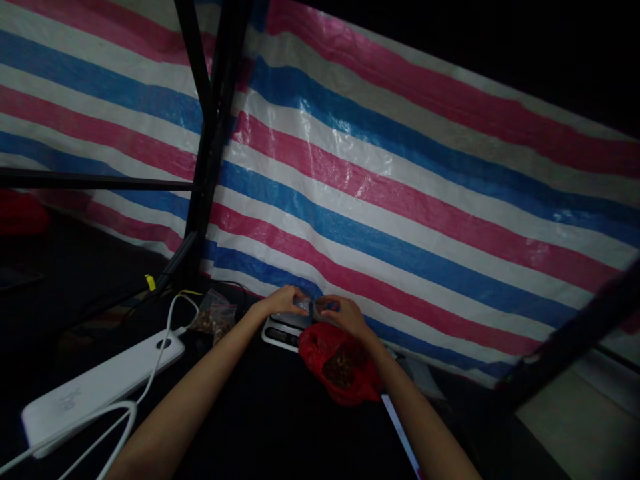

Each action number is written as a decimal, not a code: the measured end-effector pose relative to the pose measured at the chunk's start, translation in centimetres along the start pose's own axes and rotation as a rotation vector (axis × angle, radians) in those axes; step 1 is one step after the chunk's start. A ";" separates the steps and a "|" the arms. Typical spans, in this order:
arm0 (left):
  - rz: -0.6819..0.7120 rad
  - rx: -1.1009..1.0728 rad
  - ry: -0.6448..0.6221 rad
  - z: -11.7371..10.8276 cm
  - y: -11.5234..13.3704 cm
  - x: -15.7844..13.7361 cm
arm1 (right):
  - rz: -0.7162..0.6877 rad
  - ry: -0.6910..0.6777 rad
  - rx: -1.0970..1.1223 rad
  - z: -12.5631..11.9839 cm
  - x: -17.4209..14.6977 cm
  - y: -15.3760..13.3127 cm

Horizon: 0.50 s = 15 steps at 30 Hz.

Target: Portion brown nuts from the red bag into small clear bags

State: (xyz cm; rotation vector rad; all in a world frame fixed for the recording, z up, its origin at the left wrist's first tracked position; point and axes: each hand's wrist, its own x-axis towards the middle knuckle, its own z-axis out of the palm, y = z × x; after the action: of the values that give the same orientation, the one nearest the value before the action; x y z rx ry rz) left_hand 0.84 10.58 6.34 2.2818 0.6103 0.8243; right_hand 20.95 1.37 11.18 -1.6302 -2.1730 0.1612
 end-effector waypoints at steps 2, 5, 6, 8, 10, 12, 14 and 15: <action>0.020 -0.175 0.031 0.1 0.1 0.1 | -0.020 0.052 -0.081 -0.6 0.3 -0.6; -0.002 -0.409 0.088 0.4 -0.1 0.2 | -0.047 0.078 -0.180 -1.7 1.0 -1.4; -0.006 -0.458 0.091 0.5 -0.2 0.2 | -0.054 0.078 -0.222 -2.0 1.3 -1.7; -0.015 -0.522 0.067 0.6 -0.3 0.2 | -0.085 0.077 -0.334 -2.8 1.8 -2.4; -0.032 -0.562 0.076 0.8 -0.3 0.4 | -0.150 0.068 -0.476 -3.4 2.5 -3.3; -0.050 -0.595 0.129 1.1 -0.4 0.5 | -0.242 0.039 -0.623 -4.0 3.2 -4.2; -0.069 -0.619 0.182 1.5 -0.5 0.6 | -0.316 -0.008 -0.743 -4.3 3.9 -5.1; -0.077 -0.628 0.200 1.6 -0.5 0.7 | -0.340 -0.029 -0.790 -4.4 4.2 -5.5</action>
State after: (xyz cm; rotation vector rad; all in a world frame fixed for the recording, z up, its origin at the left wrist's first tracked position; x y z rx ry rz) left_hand 2.34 10.66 5.29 1.6127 0.4402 1.0400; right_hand 16.81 2.93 18.12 -1.5523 -2.6743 -0.8764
